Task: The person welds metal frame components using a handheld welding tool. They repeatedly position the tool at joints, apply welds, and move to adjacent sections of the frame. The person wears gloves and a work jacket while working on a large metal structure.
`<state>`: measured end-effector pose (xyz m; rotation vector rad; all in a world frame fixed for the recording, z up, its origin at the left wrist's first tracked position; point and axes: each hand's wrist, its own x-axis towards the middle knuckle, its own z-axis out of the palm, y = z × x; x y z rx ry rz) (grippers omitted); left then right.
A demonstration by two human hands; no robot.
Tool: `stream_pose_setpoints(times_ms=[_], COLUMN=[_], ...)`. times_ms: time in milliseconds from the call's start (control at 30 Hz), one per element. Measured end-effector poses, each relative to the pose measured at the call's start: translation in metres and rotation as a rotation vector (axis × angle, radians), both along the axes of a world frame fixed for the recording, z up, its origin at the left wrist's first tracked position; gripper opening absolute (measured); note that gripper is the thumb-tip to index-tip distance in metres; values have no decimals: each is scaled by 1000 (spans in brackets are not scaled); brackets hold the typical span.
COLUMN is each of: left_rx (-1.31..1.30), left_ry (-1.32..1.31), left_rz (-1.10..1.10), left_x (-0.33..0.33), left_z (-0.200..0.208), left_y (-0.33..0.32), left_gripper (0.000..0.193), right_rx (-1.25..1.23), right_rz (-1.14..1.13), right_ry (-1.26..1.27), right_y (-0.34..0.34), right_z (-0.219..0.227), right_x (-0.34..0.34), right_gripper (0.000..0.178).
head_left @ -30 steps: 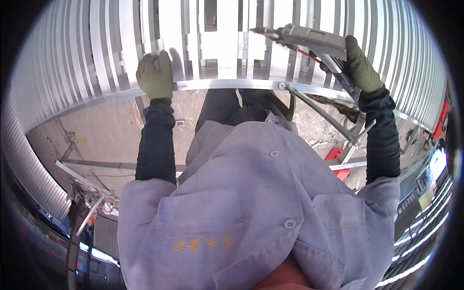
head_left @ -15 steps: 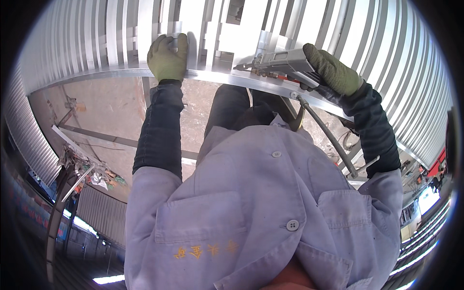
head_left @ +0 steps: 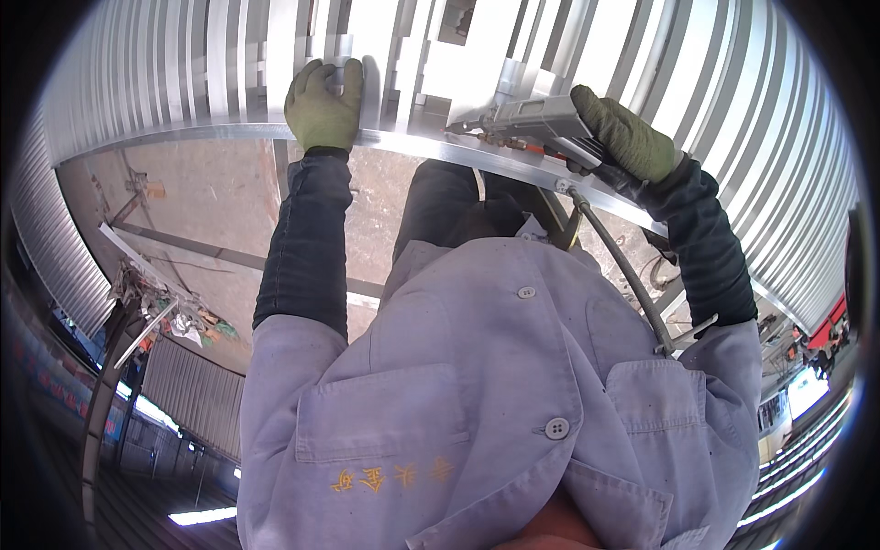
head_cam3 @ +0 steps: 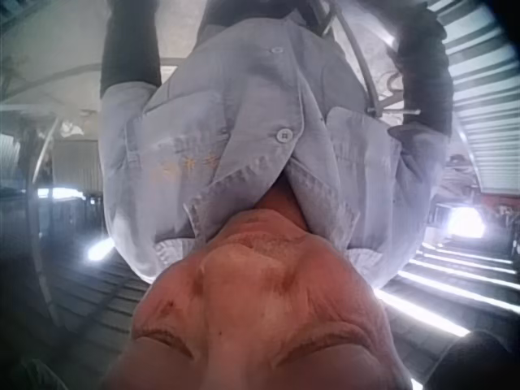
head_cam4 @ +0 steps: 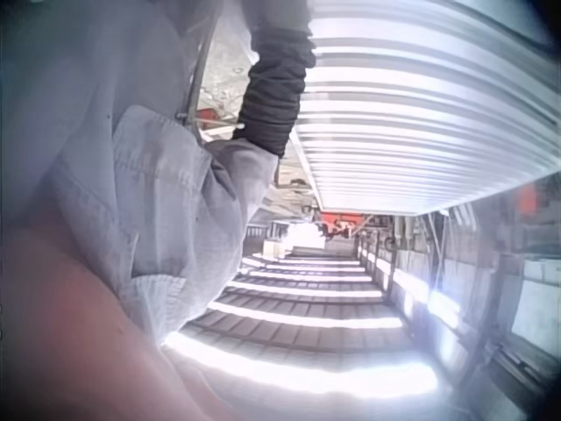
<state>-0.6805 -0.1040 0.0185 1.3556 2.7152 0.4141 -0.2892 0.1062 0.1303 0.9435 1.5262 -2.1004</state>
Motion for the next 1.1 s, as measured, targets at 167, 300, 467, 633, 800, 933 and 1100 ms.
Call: stream_pose_setpoints(times_ms=[167, 300, 467, 633, 800, 933, 1100], left_rx=[-16, -12, -11, -9, -35, -5, -17], left_ry=[-8, -7, -2, -5, -29, -52, -37], left_rz=[11, 5, -4, 8, 17, 29, 30], left_x=[-1, 0, -1, 1, 3, 4, 1], left_z=[0, 1, -2, -1, 3, 4, 0], left_y=[0, 0, 0, 1, 2, 3, 1], left_gripper=[59, 59, 58, 56, 55, 62, 62], right_rx=[41, 272, 874, 945, 1015, 1033, 1037], right_rz=[57, 196, 292, 275, 319, 302, 326], right_ry=[15, 121, 576, 568, 561, 568, 544], right_y=[2, -1, -16, -18, -16, -17, -14], right_z=[-6, -18, -45, -54, -54, -58, -54], right_x=[3, 15, 37, 44, 47, 49, 58], right_gripper=[80, 86, 129, 128, 128, 130, 134])
